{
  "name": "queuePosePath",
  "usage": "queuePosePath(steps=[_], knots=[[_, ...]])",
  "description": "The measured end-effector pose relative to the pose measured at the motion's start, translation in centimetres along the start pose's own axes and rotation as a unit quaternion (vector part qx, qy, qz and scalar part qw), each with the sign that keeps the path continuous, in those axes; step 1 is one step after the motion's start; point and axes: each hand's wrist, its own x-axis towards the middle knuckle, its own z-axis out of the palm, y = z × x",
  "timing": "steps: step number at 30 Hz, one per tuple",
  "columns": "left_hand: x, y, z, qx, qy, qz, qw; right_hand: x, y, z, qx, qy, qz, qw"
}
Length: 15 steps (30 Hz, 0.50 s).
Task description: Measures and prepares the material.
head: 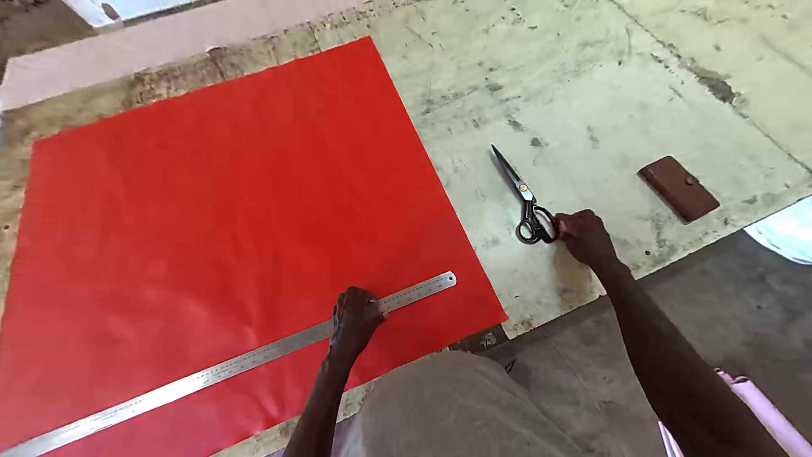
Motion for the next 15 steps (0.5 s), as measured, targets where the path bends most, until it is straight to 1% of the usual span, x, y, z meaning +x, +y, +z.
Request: queuePosePath(steps=[2, 4, 6, 8, 9, 10, 11, 12, 13, 15], knots=[[0.6, 0.5, -0.6, 0.006, -0.033, -0.028, 0.999, 0.5, -0.1, -0.2, -0.011, -0.02, 0.03, 0.999], [1.3, 0.9, -1.1, 0.009, -0.061, -0.047, 0.997, 1.2, -0.2, -0.8, -0.002, -0.055, 0.078, 0.995], [2.0, 1.2, -1.5, 0.019, -0.09, -0.057, 0.994, 1.7, -0.1, -1.4, 0.046, -0.073, 0.134, 0.987], [2.6, 1.6, -1.7, 0.038, -0.115, -0.065, 0.991, 1.0, -0.5, -1.6, 0.107, -0.043, 0.175, 0.978], [2.7, 1.6, -1.8, 0.044, -0.12, -0.065, 0.99, 0.3, -1.1, -1.4, 0.133, -0.008, 0.183, 0.974], [2.9, 1.7, -1.8, 0.05, -0.124, -0.066, 0.989, -0.6, -2.0, -1.2, 0.146, 0.031, 0.179, 0.972], [3.0, 1.9, -2.0, 0.053, -0.127, -0.07, 0.988, -1.5, -3.3, -1.0, 0.165, 0.053, 0.167, 0.971], [3.1, 2.1, -2.1, 0.056, -0.129, -0.073, 0.987, -2.5, -5.1, -0.7, 0.2, 0.051, 0.151, 0.967], [3.0, 2.2, -2.1, 0.061, -0.13, -0.075, 0.987, -3.8, -7.3, -0.1, 0.248, 0.035, 0.14, 0.958], [2.8, 2.3, -2.0, 0.067, -0.133, -0.074, 0.986, -6.7, -12.4, 1.9, 0.32, -0.024, 0.118, 0.94]])
